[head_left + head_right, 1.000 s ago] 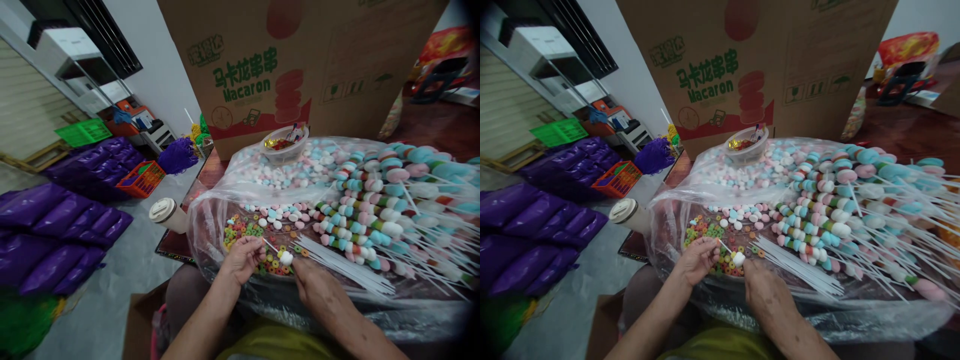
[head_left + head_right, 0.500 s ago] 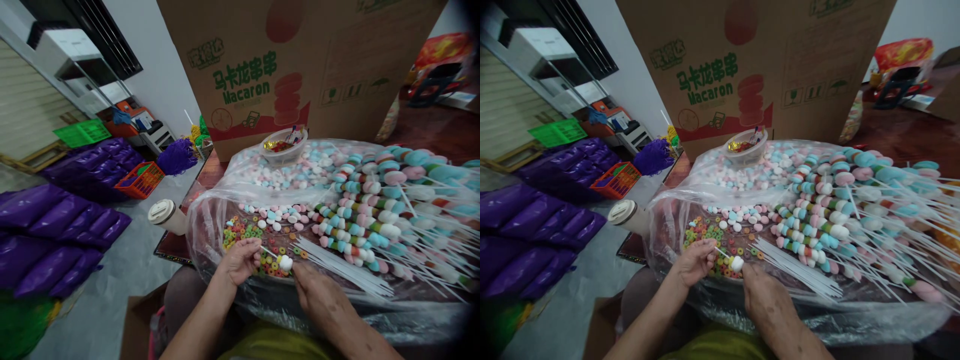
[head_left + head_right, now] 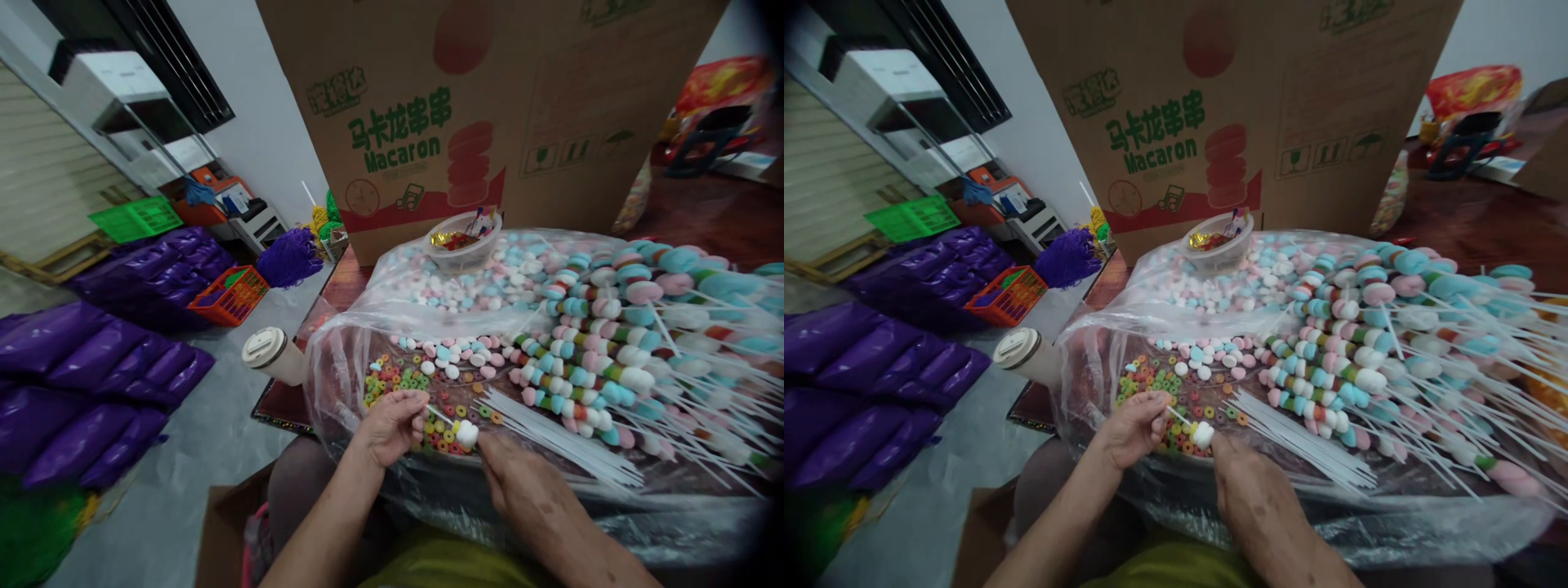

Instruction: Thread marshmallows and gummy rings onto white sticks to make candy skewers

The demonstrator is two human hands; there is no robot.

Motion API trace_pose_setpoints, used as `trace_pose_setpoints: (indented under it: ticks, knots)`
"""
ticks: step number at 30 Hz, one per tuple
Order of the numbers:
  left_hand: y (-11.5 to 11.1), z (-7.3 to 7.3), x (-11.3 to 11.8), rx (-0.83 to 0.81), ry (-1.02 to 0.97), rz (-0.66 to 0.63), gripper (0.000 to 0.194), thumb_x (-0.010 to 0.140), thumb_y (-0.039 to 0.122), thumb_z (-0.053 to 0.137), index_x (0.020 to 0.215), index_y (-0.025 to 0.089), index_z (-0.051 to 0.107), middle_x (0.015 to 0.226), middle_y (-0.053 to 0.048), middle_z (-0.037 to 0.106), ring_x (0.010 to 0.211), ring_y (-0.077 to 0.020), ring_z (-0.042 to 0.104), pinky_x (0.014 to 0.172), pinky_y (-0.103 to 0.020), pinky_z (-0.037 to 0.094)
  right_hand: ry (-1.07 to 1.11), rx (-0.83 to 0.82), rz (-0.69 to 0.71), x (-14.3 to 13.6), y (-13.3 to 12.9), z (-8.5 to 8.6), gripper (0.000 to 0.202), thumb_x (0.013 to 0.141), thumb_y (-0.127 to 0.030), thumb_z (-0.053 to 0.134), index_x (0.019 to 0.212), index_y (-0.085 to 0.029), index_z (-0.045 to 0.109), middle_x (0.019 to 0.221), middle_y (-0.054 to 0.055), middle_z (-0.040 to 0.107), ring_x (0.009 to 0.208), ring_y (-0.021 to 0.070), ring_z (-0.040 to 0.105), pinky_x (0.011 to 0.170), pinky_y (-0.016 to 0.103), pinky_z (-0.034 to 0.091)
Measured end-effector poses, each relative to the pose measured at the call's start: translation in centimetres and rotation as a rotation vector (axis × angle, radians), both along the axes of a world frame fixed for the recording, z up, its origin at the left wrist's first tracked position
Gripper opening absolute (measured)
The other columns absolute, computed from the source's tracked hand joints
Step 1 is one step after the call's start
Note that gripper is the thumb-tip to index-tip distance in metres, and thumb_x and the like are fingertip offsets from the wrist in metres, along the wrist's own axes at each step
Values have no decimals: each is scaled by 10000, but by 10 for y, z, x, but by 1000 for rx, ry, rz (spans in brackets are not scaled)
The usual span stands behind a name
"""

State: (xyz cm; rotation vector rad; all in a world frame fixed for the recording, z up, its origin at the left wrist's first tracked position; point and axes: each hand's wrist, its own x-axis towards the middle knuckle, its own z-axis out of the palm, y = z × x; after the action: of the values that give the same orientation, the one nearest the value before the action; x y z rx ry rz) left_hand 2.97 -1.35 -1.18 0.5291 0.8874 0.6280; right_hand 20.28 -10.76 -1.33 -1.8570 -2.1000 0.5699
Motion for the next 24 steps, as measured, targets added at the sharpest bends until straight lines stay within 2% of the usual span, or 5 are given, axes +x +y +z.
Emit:
trace_pose_setpoints:
  ticks: [2,6,17,20,24]
  knots:
    - [-2,-4,2,-43,-41,48,190,620,191,710,752,113,597,580,15,558,414,-14,460,390,-112,358,0,27,-32,0,0,-2,254,797,-96,322,816,-175,563,746,58,621,683,177,574,599,267,346]
    - [-4,-8,5,-98,-114,107,187,624,167,706,770,115,602,590,13,566,426,-10,472,398,-97,368,-7,53,-7,0,0,-3,247,789,-96,331,803,-181,563,720,49,617,650,172,566,579,265,336]
    - [-6,-9,4,-143,-111,109,176,645,144,683,801,110,608,585,12,563,422,-7,468,392,-89,367,-11,78,-15,0,0,-4,232,784,-108,341,789,-184,560,702,47,621,621,167,574,541,264,305]
    - [-5,-5,3,-127,-84,86,195,629,158,695,795,113,606,581,16,565,414,-8,466,382,-94,358,-58,32,-5,0,0,-2,221,779,-105,355,783,-192,558,681,39,624,586,163,574,501,264,268]
    - [-9,-1,8,18,57,-27,197,609,211,712,735,106,603,508,18,544,364,-33,443,341,-135,341,-107,-8,-29,-4,-2,1,236,768,-75,356,781,-182,566,668,47,630,573,167,579,496,266,256]
